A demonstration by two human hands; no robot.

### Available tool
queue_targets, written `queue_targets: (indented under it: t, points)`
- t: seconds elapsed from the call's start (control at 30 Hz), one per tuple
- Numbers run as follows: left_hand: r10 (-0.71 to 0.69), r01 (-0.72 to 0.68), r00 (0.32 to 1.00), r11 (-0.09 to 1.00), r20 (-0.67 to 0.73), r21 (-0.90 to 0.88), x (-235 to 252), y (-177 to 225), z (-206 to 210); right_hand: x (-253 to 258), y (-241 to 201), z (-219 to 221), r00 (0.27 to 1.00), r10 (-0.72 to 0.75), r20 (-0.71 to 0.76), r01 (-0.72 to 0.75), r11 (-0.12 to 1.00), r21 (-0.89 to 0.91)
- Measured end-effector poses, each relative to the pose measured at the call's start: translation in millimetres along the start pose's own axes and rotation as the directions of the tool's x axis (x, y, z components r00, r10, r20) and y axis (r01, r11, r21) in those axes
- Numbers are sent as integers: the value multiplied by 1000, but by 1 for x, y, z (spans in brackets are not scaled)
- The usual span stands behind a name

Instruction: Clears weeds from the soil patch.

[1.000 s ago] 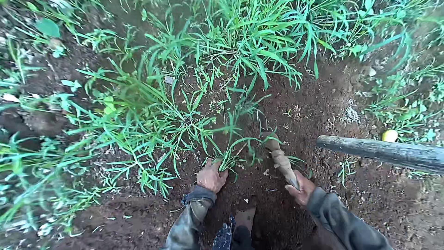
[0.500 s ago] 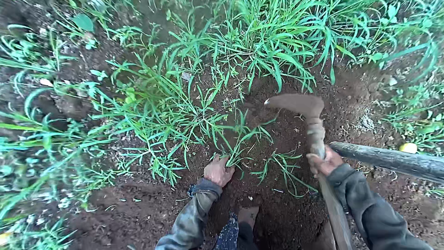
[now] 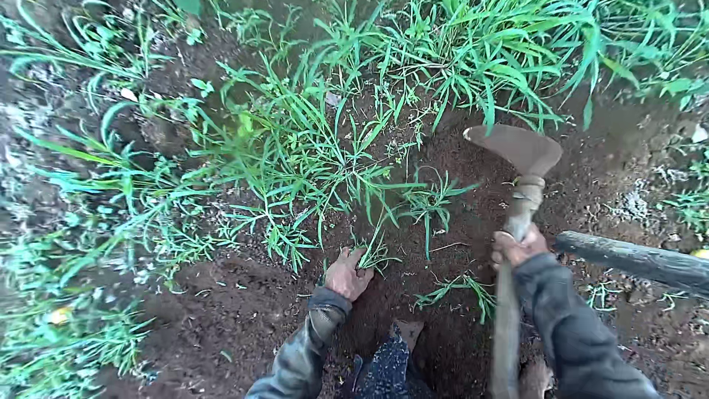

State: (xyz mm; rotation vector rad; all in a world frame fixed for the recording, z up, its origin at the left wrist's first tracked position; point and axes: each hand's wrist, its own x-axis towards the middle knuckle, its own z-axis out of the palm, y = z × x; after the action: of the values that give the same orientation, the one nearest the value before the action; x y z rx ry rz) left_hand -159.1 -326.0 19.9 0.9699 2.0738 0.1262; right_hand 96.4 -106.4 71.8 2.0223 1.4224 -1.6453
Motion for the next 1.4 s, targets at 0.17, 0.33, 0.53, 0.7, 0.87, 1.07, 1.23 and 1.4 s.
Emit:
queue_targets:
  t: [0.17,0.33,0.53,0.7,0.87,1.07,1.23,1.4]
  points:
    - [-6,4,999,999,-52,-32,-3,-9,1,-34,46,76,955,43,295,73,927,-369]
    - [-58,58,997,998,54,4,-7,-7,-2,-22,25,4,992,-121,21,123,984,-132]
    - [-83,83,995,997,61,7,-6,-8,-5,-2,-4,105,992,-43,119,52,996,-76]
    - [-68,68,994,998,84,13,-3,-6,-8,-21,41,34,978,-103,182,159,930,-330]
    - [-73,75,994,997,75,-27,-7,-8,0,-11,-33,67,992,-22,126,25,999,-26]
    - [-149,150,985,989,85,-10,-26,-23,2,-43,37,73,912,-52,407,267,828,-493]
    - [-174,177,984,978,33,-112,-42,-36,-4,-12,-10,41,982,-163,90,175,974,-142]
    - [-189,38,846,954,-498,-299,-28,-27,-29,-28,16,100,962,-40,270,141,919,-368]
